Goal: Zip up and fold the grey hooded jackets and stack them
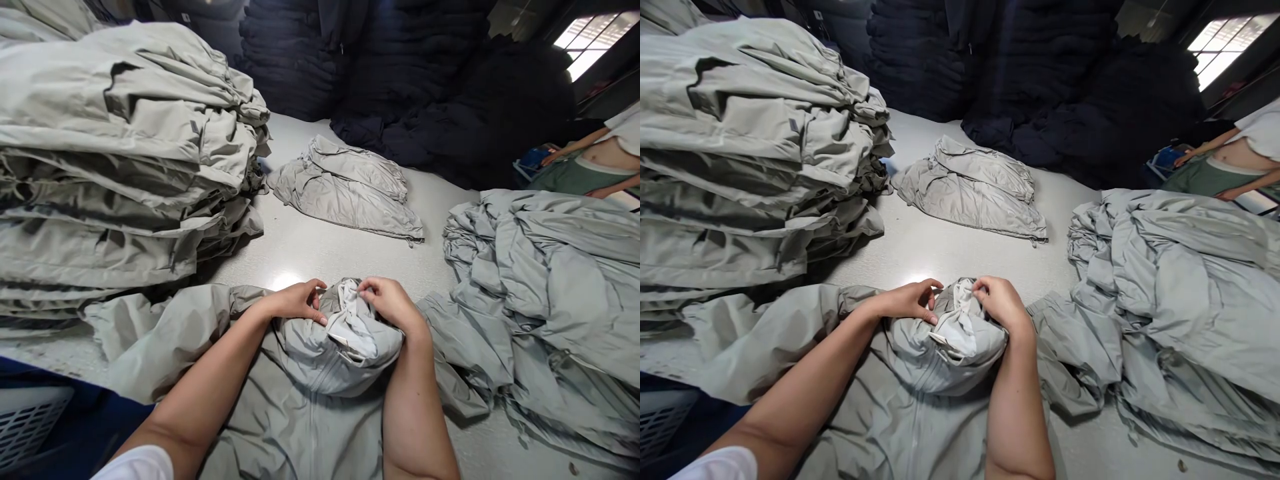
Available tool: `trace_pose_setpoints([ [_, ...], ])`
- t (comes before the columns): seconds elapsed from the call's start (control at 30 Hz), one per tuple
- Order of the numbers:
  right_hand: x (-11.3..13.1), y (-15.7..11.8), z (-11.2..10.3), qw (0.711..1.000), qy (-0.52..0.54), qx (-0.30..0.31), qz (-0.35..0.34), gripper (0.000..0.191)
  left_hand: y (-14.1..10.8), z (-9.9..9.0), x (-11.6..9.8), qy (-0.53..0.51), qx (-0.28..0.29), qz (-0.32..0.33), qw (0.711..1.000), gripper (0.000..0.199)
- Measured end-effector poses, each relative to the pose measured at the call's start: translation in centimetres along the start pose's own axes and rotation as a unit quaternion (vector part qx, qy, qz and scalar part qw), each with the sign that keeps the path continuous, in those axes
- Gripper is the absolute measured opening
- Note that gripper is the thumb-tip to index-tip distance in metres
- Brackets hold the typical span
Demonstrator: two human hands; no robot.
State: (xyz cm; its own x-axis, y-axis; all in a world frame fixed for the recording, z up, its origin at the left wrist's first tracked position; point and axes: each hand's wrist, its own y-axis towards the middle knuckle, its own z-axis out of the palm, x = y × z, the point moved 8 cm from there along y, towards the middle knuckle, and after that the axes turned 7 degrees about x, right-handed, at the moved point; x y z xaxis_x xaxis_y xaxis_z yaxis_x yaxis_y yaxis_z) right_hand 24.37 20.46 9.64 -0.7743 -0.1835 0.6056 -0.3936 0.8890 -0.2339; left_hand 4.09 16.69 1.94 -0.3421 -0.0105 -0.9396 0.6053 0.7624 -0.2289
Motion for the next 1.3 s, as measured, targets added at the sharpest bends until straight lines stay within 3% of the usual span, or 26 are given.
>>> trace_pose_setpoints([
  [0.13, 1.8, -1.8, -3.2, 0.975, 0.164, -0.137, -0.058, 0.028, 0.1, 0.1, 0.0, 0.038, 0.021, -0.034, 0.998, 0.064],
  [0.23, 3.2, -4.0, -5.6, 0.953, 0.189, -0.204, -0.119, 0.022, 0.1, 0.5, -0.9, -0.002, 0.043, 0.01, 0.999, 0.047],
  [0.27, 3.5, -4.7, -6.2, 0.95, 0.178, -0.22, -0.132, 0.019, -0.1, 0.0, -1.4, -0.032, 0.02, 0.035, 0.999, 0.043],
  [0.33, 3.5, -6.1, -7.3, 0.947, 0.141, -0.254, -0.138, 0.019, -0.9, -2.5, -1.9, -0.093, -0.105, 0.082, 0.987, 0.034],
  [0.4, 3.1, -6.9, -7.8, 0.948, 0.103, -0.274, -0.124, 0.024, -2.5, -5.4, -1.7, -0.141, -0.256, 0.106, 0.95, 0.031],
  [0.47, 3.0, -7.0, -7.6, 0.953, 0.08, -0.27, -0.109, 0.027, -4.0, -7.3, -1.6, -0.163, -0.348, 0.129, 0.914, 0.032],
  [0.57, 3.9, -6.7, -7.3, 0.946, 0.032, -0.301, -0.12, 0.033, -5.4, -8.3, -2.8, -0.092, -0.415, 0.219, 0.878, 0.041],
  [0.67, 4.4, -5.9, -6.9, 0.928, -0.048, -0.348, -0.123, 0.062, -5.8, -7.6, -4.4, 0.074, -0.445, 0.275, 0.849, 0.071],
  [0.73, 3.7, -4.7, -6.1, 0.936, -0.086, -0.323, -0.107, 0.072, -5.4, -7.0, -4.7, 0.183, -0.448, 0.253, 0.838, 0.077],
  [0.8, 2.5, -3.3, -5.0, 0.954, -0.102, -0.267, -0.093, 0.07, -4.8, -6.5, -4.5, 0.267, -0.44, 0.207, 0.832, 0.063],
  [0.9, 1.3, -1.4, -2.5, 0.977, -0.107, -0.163, -0.088, 0.059, -3.5, -5.7, -3.1, 0.339, -0.395, 0.102, 0.848, 0.039],
  [1.0, 1.3, 0.6, 0.8, 0.99, -0.1, -0.048, -0.089, 0.055, -2.2, -4.7, -1.0, 0.376, -0.324, -0.036, 0.868, 0.047],
  [1.1, 0.9, 2.2, 3.8, 0.993, -0.1, 0.049, -0.037, 0.065, -1.5, -4.2, 0.7, 0.384, -0.251, -0.139, 0.878, 0.059],
  [1.2, 0.0, 2.7, 4.4, 0.988, -0.133, 0.073, 0.041, 0.069, -1.4, -4.5, 1.0, 0.38, -0.232, -0.172, 0.879, 0.062],
  [1.3, -0.4, 2.1, 3.3, 0.978, -0.177, 0.058, 0.089, 0.049, -1.8, -5.0, -0.1, 0.398, -0.265, -0.153, 0.865, 0.058],
])
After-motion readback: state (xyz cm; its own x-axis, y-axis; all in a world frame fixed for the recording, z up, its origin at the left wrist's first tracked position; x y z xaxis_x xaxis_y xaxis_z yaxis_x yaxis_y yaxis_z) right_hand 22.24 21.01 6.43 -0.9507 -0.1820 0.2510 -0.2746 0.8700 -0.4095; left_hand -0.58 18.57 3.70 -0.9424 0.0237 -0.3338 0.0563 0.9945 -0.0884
